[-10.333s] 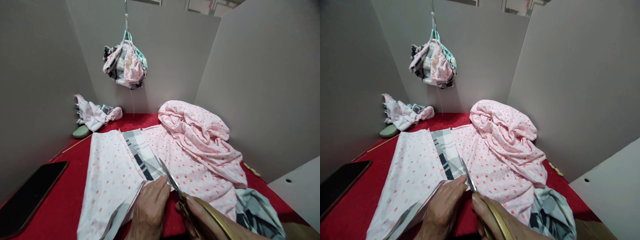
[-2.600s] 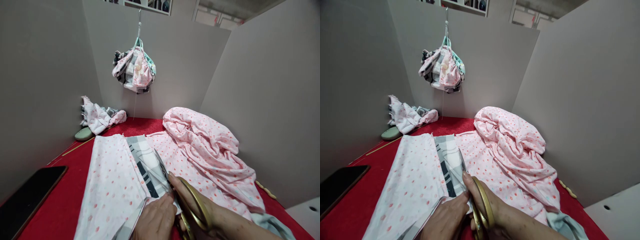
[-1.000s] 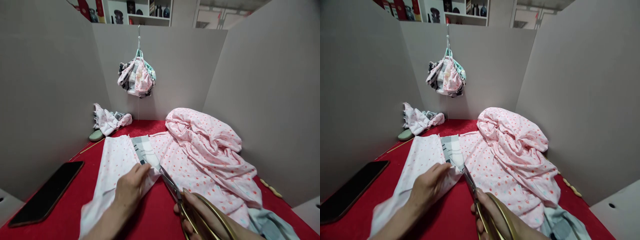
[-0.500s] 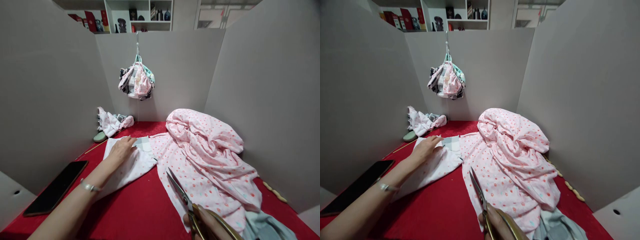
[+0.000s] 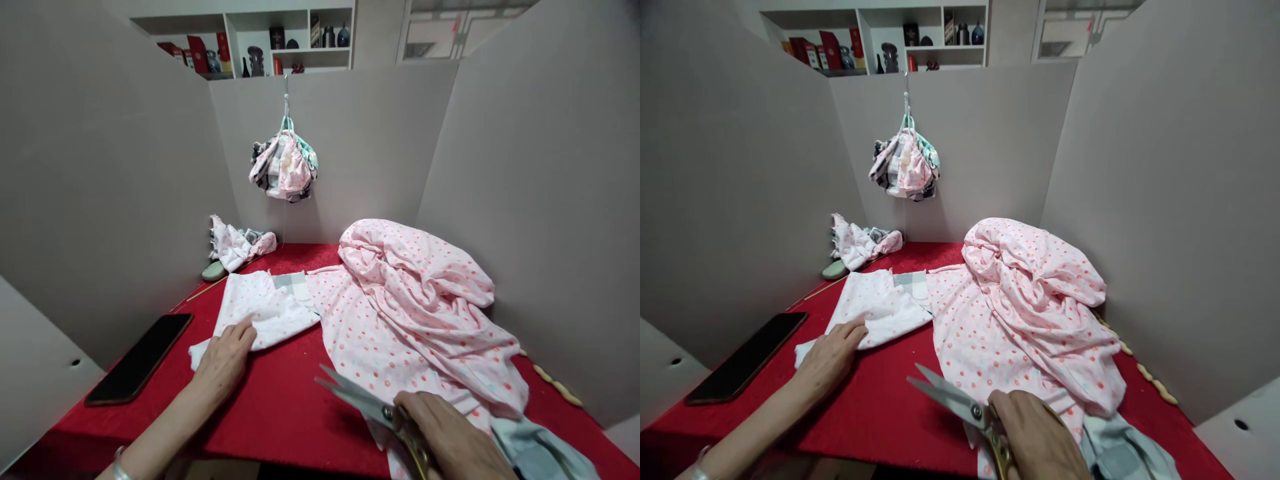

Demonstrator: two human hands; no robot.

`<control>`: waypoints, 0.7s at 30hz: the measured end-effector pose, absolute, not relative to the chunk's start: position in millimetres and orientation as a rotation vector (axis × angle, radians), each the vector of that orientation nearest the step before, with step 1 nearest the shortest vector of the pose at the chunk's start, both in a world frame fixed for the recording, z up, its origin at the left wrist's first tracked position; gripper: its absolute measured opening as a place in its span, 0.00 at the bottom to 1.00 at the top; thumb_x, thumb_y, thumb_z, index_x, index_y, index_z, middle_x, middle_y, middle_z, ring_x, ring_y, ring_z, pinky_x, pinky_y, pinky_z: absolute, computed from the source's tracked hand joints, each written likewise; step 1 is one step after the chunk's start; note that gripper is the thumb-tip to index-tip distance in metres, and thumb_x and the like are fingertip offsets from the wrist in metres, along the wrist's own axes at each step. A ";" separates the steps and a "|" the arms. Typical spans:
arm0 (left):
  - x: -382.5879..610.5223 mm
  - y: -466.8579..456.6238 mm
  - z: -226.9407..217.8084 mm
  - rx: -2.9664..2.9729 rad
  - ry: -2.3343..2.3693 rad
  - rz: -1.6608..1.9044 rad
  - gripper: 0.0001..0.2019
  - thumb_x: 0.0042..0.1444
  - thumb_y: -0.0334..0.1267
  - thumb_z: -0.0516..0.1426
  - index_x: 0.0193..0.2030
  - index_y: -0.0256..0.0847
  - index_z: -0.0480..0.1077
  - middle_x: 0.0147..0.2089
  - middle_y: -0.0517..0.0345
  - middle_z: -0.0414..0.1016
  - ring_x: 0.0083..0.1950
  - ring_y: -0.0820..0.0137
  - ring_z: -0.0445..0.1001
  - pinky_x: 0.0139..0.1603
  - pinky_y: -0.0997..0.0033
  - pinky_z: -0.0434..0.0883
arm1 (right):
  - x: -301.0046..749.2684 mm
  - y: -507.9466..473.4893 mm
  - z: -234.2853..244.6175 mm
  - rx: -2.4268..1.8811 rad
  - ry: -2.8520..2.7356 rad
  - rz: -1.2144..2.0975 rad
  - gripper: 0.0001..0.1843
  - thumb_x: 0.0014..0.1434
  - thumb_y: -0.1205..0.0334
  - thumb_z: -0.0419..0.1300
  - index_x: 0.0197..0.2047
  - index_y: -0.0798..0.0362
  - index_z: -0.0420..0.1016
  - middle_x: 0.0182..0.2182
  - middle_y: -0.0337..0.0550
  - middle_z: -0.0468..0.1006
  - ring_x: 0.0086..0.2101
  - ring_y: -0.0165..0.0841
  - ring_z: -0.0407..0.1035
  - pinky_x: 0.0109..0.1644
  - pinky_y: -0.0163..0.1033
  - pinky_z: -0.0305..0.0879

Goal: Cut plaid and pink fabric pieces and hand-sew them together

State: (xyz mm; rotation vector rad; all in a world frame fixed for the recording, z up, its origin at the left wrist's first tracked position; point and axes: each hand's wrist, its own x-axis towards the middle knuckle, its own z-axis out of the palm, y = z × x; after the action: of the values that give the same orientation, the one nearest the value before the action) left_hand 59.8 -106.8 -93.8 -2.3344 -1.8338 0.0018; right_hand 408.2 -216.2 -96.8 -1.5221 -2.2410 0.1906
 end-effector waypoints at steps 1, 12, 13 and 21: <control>60.6 -104.9 -89.7 -2.339 -1.795 -0.004 0.21 0.56 0.22 0.43 0.48 0.41 0.68 0.60 0.50 0.66 0.55 0.59 0.66 0.47 0.60 0.66 | 408.4 -212.6 -102.7 -1.528 -2.259 0.184 0.13 0.48 0.69 0.54 0.39 0.47 0.69 0.32 0.46 0.75 0.34 0.40 0.69 0.35 0.40 0.63; 53.0 -150.3 -85.5 -2.472 -1.605 0.064 0.21 0.58 0.21 0.42 0.45 0.41 0.71 0.49 0.50 0.75 0.49 0.61 0.70 0.46 0.61 0.65 | 442.9 -215.0 -92.5 -1.622 -2.182 0.411 0.06 0.51 0.68 0.52 0.32 0.50 0.67 0.29 0.42 0.73 0.29 0.33 0.65 0.32 0.35 0.58; 52.9 -153.6 -87.8 -2.462 -1.613 0.029 0.21 0.58 0.20 0.42 0.47 0.41 0.71 0.50 0.50 0.74 0.50 0.61 0.70 0.47 0.61 0.65 | 447.1 -215.9 -92.9 -1.610 -2.157 0.379 0.06 0.52 0.67 0.52 0.33 0.50 0.68 0.31 0.43 0.74 0.31 0.34 0.66 0.34 0.35 0.59; 52.9 -153.9 -94.7 -2.421 -1.645 -0.109 0.22 0.58 0.21 0.43 0.48 0.44 0.72 0.53 0.53 0.74 0.52 0.62 0.70 0.48 0.62 0.66 | 458.1 -207.7 -88.8 -1.521 -2.266 0.417 0.04 0.53 0.65 0.53 0.28 0.50 0.67 0.25 0.40 0.70 0.26 0.31 0.61 0.30 0.35 0.56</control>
State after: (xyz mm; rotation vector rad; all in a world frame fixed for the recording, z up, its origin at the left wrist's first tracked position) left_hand 52.9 -153.9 -94.7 -2.4209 -1.6446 -0.1095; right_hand 458.1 -207.7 -88.8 -1.5205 -2.2660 0.4172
